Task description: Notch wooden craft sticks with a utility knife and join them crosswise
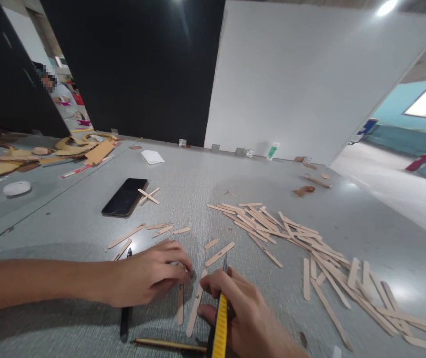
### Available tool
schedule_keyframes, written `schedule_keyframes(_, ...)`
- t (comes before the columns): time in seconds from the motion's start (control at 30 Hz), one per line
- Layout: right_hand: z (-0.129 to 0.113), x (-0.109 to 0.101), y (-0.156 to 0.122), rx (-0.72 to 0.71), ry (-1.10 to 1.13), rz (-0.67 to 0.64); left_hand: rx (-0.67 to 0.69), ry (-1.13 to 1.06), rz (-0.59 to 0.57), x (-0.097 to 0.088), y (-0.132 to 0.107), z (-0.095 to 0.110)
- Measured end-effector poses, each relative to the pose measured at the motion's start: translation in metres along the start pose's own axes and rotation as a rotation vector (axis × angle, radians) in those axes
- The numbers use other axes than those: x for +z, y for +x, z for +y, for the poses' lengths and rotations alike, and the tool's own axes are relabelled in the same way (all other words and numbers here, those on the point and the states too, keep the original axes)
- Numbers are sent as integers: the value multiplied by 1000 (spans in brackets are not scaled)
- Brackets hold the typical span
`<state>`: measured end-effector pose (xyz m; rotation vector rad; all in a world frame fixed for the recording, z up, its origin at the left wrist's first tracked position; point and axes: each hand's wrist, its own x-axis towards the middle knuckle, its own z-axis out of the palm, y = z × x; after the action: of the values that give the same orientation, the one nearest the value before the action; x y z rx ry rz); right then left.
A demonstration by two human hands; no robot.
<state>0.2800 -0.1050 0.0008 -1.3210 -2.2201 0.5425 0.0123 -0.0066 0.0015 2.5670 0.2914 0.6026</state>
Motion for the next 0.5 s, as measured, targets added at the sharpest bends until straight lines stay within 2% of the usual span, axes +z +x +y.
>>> schedule_keyframes(0.17,0,5,-2,-83,-26,45,52,62,-66,-1,3,2)
schedule_keyframes(0.23,-3,4,-2,-124,-60,62,42,62,-39,-2,3,-1)
schedule_keyframes(0.37,-15,2,1,-297,-183,105,13,41,54,-2,3,-10)
schedule_keyframes(0.5,-28,5,5,-315,-288,127,2,25,93,1,3,-14)
